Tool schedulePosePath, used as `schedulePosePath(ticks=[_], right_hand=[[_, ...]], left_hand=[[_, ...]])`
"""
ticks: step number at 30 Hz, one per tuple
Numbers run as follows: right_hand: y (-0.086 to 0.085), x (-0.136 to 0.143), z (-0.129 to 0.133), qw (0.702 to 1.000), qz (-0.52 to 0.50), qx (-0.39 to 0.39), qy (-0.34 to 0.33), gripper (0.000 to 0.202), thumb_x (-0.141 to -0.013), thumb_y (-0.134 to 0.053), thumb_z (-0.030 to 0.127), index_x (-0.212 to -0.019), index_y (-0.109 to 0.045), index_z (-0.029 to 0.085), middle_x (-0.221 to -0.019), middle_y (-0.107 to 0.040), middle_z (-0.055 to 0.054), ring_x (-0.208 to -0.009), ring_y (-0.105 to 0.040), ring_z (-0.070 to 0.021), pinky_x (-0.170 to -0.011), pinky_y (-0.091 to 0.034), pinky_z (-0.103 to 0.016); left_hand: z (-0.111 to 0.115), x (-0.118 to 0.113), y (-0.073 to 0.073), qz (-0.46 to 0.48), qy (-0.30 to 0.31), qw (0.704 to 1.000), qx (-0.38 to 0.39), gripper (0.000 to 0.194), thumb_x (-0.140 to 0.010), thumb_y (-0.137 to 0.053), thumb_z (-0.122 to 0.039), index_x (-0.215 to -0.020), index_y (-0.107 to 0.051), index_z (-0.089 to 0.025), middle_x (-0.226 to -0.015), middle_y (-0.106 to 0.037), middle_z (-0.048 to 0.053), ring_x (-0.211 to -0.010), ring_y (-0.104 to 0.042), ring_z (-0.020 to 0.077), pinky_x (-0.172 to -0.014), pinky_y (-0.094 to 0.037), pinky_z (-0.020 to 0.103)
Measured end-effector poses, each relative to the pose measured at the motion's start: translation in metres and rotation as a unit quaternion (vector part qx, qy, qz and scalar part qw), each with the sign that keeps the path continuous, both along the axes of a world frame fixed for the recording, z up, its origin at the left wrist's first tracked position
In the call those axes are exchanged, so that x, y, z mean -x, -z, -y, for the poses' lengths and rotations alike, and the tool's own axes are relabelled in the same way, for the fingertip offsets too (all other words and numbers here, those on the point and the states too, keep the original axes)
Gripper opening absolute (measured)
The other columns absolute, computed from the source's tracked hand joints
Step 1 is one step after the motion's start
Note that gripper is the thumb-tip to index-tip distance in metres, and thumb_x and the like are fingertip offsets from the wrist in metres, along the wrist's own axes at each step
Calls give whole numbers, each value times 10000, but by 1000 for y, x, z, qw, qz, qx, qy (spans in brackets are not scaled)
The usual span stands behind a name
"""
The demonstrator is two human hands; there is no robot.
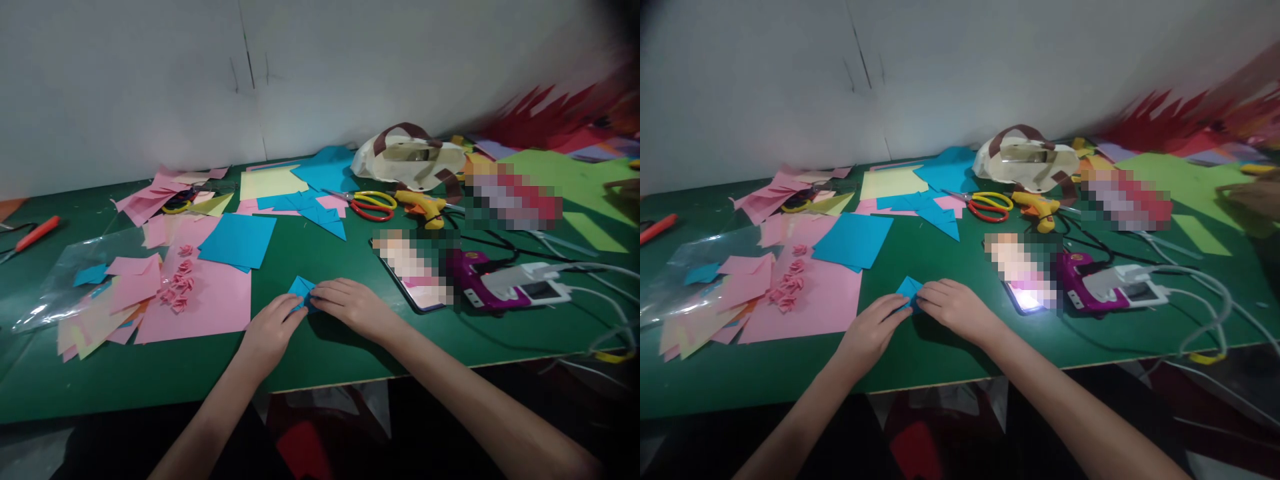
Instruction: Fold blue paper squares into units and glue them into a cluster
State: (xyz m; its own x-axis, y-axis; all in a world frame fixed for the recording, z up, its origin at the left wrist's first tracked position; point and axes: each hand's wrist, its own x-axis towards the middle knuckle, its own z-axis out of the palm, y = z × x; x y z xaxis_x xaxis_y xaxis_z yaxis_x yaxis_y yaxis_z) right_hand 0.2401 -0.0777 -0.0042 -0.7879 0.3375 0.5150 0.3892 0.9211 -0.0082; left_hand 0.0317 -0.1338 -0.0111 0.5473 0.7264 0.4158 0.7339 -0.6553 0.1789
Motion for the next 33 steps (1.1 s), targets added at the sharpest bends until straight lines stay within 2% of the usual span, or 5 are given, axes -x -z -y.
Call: schedulePosePath(ticks=[8, 18, 24, 28, 33], right_hand=[[1, 0, -1, 1000, -9, 19, -15, 255, -928, -409, 162, -963, -659, 130, -963, -698, -49, -881, -616, -178, -688, -475, -311], [5, 5, 4, 994, -50, 101, -9, 265, -892, -398, 97, -959, -652, 132, -965, -693, -75, -923, -604, -164, -819, -470, -316], [5, 14, 7, 993, -44, 108, 34, 268, -896, -375, 115, -813, -628, 152, -812, -682, -60, -795, -599, -154, -780, -418, -325], [5, 17, 12, 992, -36, 103, 64, 240, -872, -398, 102, -793, -619, 151, -777, -675, -61, -781, -589, -156, -797, -382, -332], [6, 18, 14, 989, -59, 120, 66, 241, -861, -405, 87, -813, -627, 166, -800, -689, -48, -814, -597, -154, -823, -360, -337]], left_hand=[[4, 1, -6, -44, 4, 997, 64, 474, -801, -307, 30, -1120, -612, -143, -1205, -616, 110, -1153, -544, 228, -912, -505, 390], [8, -3, -22, -103, -8, 982, 155, 587, -728, -287, 63, -1228, -510, -147, -1323, -522, 86, -1261, -422, 199, -1018, -402, 432], [21, -25, -15, -166, -71, 979, 96, 445, -785, -311, 20, -1186, -491, -53, -1317, -489, 224, -1277, -390, 290, -1011, -401, 458], [23, -31, -11, -177, -82, 978, 73, 403, -802, -346, -18, -1173, -494, -69, -1353, -449, 225, -1270, -394, 319, -976, -423, 479], [20, -32, -17, -184, -84, 973, 114, 416, -761, -415, -44, -1167, -492, -96, -1364, -431, 230, -1272, -393, 329, -978, -393, 524]])
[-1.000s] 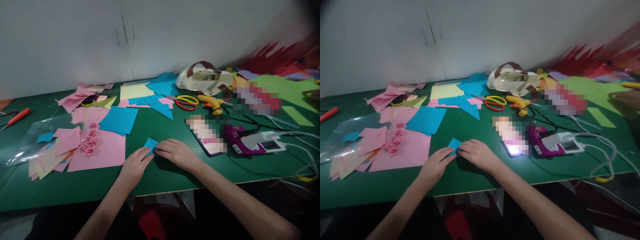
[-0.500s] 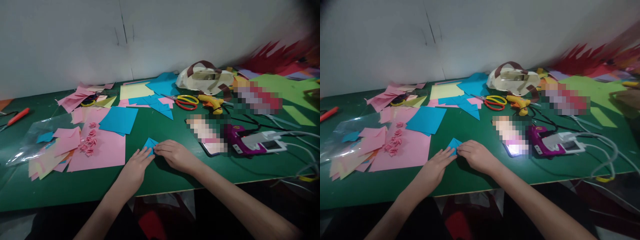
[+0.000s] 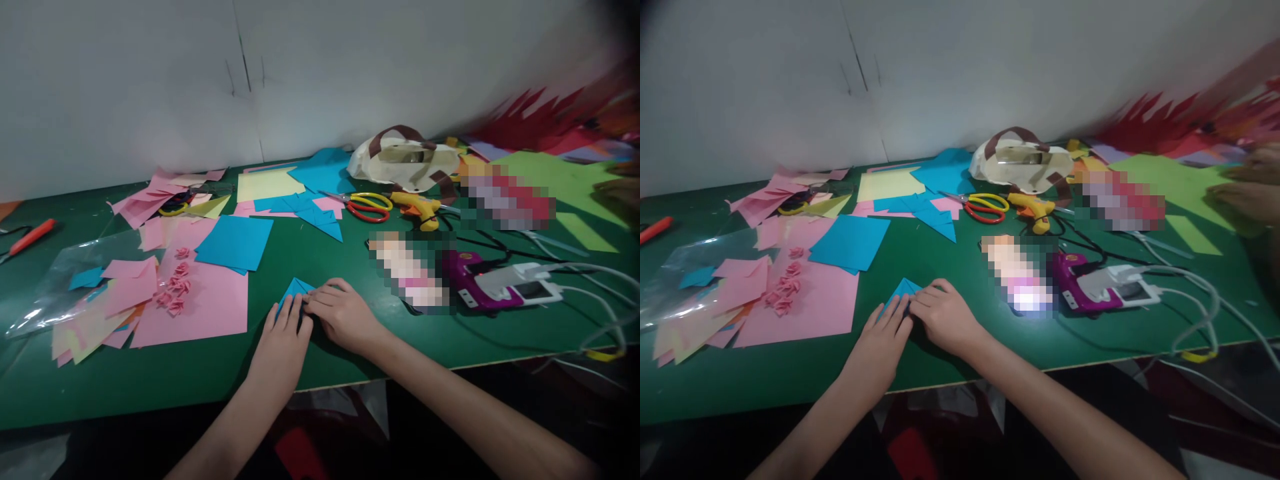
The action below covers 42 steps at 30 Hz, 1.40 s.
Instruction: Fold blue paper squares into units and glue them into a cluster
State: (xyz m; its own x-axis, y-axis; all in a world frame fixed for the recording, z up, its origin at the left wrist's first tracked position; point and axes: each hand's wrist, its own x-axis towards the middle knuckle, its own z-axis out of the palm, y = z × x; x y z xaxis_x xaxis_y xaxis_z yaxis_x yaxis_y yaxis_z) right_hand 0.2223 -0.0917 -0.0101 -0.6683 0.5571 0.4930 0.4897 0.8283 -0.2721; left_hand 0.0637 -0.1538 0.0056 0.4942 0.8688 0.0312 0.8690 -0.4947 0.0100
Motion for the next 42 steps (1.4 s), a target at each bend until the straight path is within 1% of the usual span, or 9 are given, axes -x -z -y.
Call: schedulePosePath(ticks=[6, 13, 18, 22, 27, 32, 37, 40, 42], right_hand=[[0, -1, 0, 998, -60, 25, -14, 246, -845, -422, 79, -818, -641, 188, -838, -705, -35, -849, -616, -154, -824, -379, -335], [2, -3, 0, 995, -62, 72, -15, 298, -809, -429, 69, -976, -646, 187, -949, -693, -68, -904, -604, -172, -784, -447, -343], [6, -3, -1, 997, -46, 60, -14, 368, -842, -390, 55, -1126, -604, 151, -1029, -654, -114, -965, -555, -203, -780, -465, -381], [9, -1, 0, 998, -18, 57, -13, 366, -854, -381, 45, -1110, -622, 151, -1024, -634, -130, -975, -530, -210, -770, -462, -387], [11, -1, 1, 999, -5, 54, -6, 334, -865, -413, 58, -1083, -642, 167, -1003, -651, -106, -915, -543, -193, -762, -454, -364], [12, -1, 2, 1000, 12, 27, -5, 296, -877, -442, 94, -1086, -643, 157, -992, -667, -92, -922, -563, -187, -793, -436, -366], [12, 1, 3, 999, 38, 12, 19, 277, -852, -488, 93, -1054, -660, 173, -994, -671, -87, -915, -572, -192, -786, -422, -387], [10, 1, 2, 999, 14, 35, 25, 300, -841, -461, 63, -1016, -674, 180, -989, -664, -93, -902, -564, -198, -767, -435, -389], [7, -1, 1, 996, -37, 75, 17, 334, -839, -433, 59, -1037, -665, 197, -999, -651, -90, -916, -556, -195, -776, -452, -382]], left_hand=[[-4, -1, -5, -8, -1, 999, 51, 561, -612, -503, -34, -1170, -486, -94, -1351, -447, 228, -1266, -398, 336, -1014, -351, 539], [5, -11, 4, -3, -51, 999, -3, 471, -752, -315, 28, -1181, -486, -65, -1369, -410, 240, -1291, -350, 328, -990, -354, 590], [4, -3, 4, 28, -36, 999, 21, 460, -722, -315, 42, -1125, -511, -61, -1348, -443, 244, -1304, -329, 321, -988, -360, 584], [3, 2, 4, 42, -28, 998, 29, 493, -704, -310, 47, -1131, -507, -101, -1371, -439, 198, -1310, -339, 276, -987, -377, 555], [9, -5, 11, 22, -40, 999, -21, 509, -743, -268, 50, -1198, -477, -44, -1378, -404, 242, -1317, -299, 328, -978, -340, 620], [12, -6, 9, 20, -46, 998, -26, 517, -767, -262, 45, -1241, -450, -40, -1356, -435, 244, -1347, -228, 312, -1006, -339, 572], [14, -10, 9, 2, -54, 998, -35, 493, -779, -275, 25, -1229, -463, -52, -1380, -403, 244, -1335, -270, 323, -1023, -261, 628], [11, -6, 4, 39, -65, 997, -10, 448, -787, -309, -2, -1196, -478, -71, -1405, -360, 251, -1341, -258, 331, -1013, -251, 647], [2, 5, -6, 106, -56, 993, 21, 385, -787, -355, -36, -1135, -508, -97, -1441, -304, 238, -1343, -256, 338, -1002, -310, 606]])
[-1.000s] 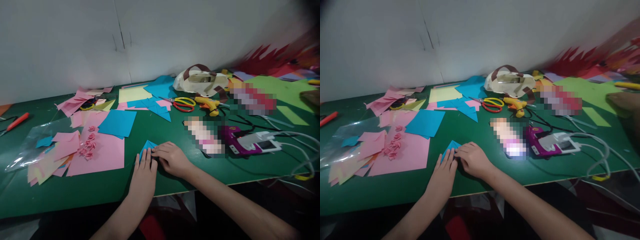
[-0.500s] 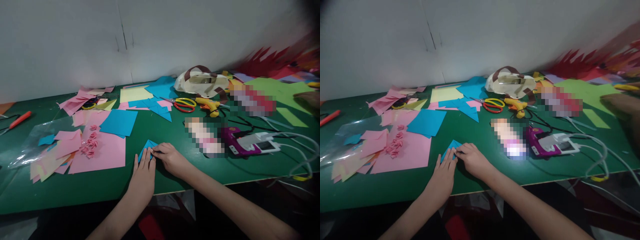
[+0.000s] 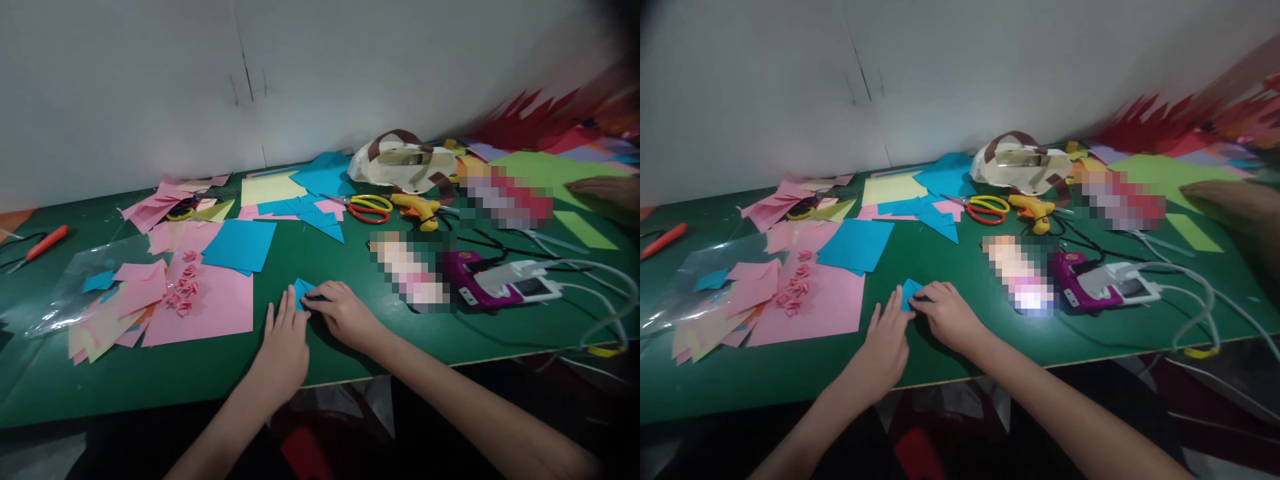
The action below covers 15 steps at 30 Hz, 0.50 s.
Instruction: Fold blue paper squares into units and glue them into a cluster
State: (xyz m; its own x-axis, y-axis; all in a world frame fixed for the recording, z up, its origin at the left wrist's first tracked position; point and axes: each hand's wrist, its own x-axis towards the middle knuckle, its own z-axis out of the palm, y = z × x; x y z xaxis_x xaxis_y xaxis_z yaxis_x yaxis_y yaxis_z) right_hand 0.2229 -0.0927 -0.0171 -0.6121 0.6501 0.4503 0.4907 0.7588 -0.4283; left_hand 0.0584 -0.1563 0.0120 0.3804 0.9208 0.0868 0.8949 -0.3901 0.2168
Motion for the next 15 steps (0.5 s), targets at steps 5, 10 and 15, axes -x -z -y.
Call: schedulePosePath(ticks=[5, 10, 15], right_hand=[[-14, -9, -2, 991, -63, 122, 7, 544, -801, -605, 315, -1318, -446, 255, -1204, -529, -93, -1119, -489, -214, -913, -447, -396], [-14, -6, -20, 993, -19, 115, -19, 461, -820, -599, 298, -1262, -472, 255, -1096, -597, -67, -1026, -533, -211, -922, -435, -430], [-10, -8, -53, 988, -106, 5, 111, 377, -847, -532, 235, -1221, -526, 191, -1221, -499, -138, -1145, -476, -229, -952, -418, -405]], left_hand=[[-32, 51, -32, 154, -100, 982, -40, 295, -862, -393, -173, -1142, -487, -176, -1454, -313, 153, -1266, -413, 266, -960, -434, 453], [-43, 80, -35, 101, -155, 981, -60, 300, -880, -380, -245, -1141, -507, -164, -1450, -315, 158, -1340, -285, 297, -998, -371, 503], [-54, 91, -31, -13, -102, 995, 12, 376, -918, -322, -312, -1216, -491, -156, -1483, -256, 152, -1372, -192, 307, -1033, -282, 536]])
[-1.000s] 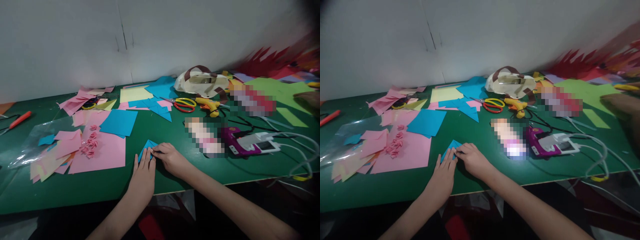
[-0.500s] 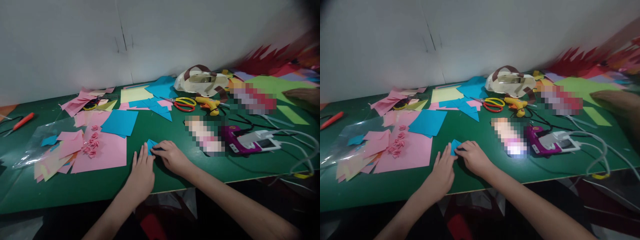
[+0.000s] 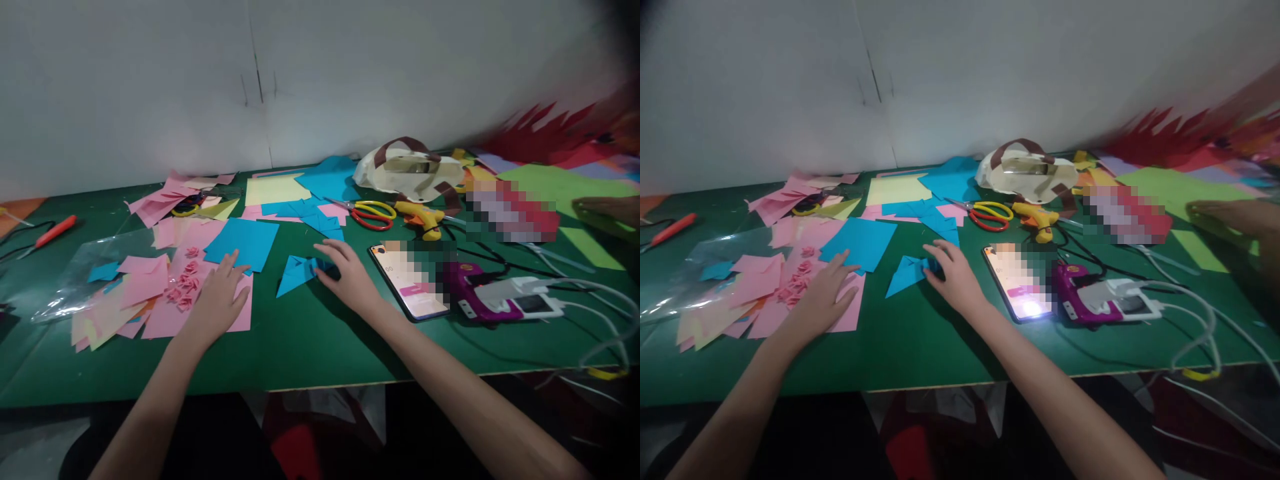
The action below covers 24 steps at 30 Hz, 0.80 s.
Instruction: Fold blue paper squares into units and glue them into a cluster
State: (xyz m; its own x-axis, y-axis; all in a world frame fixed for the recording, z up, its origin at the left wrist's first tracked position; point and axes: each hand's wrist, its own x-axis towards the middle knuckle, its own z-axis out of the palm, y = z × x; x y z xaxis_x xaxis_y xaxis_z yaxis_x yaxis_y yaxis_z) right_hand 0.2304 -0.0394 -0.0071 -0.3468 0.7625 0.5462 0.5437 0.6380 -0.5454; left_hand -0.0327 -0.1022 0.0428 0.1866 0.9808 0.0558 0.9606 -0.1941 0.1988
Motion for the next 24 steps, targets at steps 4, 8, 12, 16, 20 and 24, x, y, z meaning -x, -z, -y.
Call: schedulePosePath(ticks=[4, 8, 12, 16, 20, 24], right_hand=[[-4, -9, -8, 989, 94, -53, -99, 260, -869, -501, 265, -1085, -646, 247, -1301, -475, -99, -1202, -435, -240, -970, -376, -429], [-5, -9, -4, 968, 225, -7, -109, 377, -892, -453, 365, -1243, -552, 272, -1411, -395, -76, -1250, -390, -275, -979, -341, -473], [-2, -4, -1, 971, 235, -8, -31, 536, -893, -437, 409, -1389, -367, 218, -1498, -218, -106, -1332, -266, -297, -1023, -294, -488], [-1, -4, -1, 973, 219, -15, -69, 373, -914, -404, 358, -1237, -547, 237, -1416, -391, -80, -1274, -382, -233, -1009, -347, -418], [2, -4, -5, 971, 235, 20, -28, 518, -903, -402, 453, -1320, -465, 152, -1418, -384, -132, -1300, -355, -253, -1044, -316, -454], [4, -4, -7, 973, 229, 31, -18, 577, -896, -400, 478, -1350, -421, 123, -1479, -260, -136, -1360, -242, -251, -1092, -250, -459]], left_hand=[[-23, 13, 3, -32, 15, 999, 31, 523, -914, -350, -474, -1379, -350, -234, -1525, -131, 129, -1391, -65, 317, -1055, -192, 556], [-34, 15, 17, -60, 13, 996, 68, 598, -849, -431, -583, -1384, -339, -334, -1526, -149, 98, -1371, -53, 390, -1037, -136, 617], [-28, 9, 26, -71, -7, 994, 78, 565, -888, -343, -574, -1402, -288, -346, -1527, -144, 90, -1378, -65, 364, -1039, -186, 588], [-25, 6, 23, -77, -17, 994, 74, 579, -886, -356, -571, -1403, -303, -317, -1519, -167, 107, -1376, -93, 361, -1049, -177, 575], [-26, 5, 21, -68, -19, 995, 71, 579, -883, -377, -559, -1391, -344, -283, -1508, -194, 117, -1369, -126, 367, -1044, -208, 568], [-27, 6, 26, -46, -8, 997, 62, 611, -879, -407, -528, -1388, -360, -194, -1486, -249, 133, -1362, -172, 353, -1046, -244, 541]])
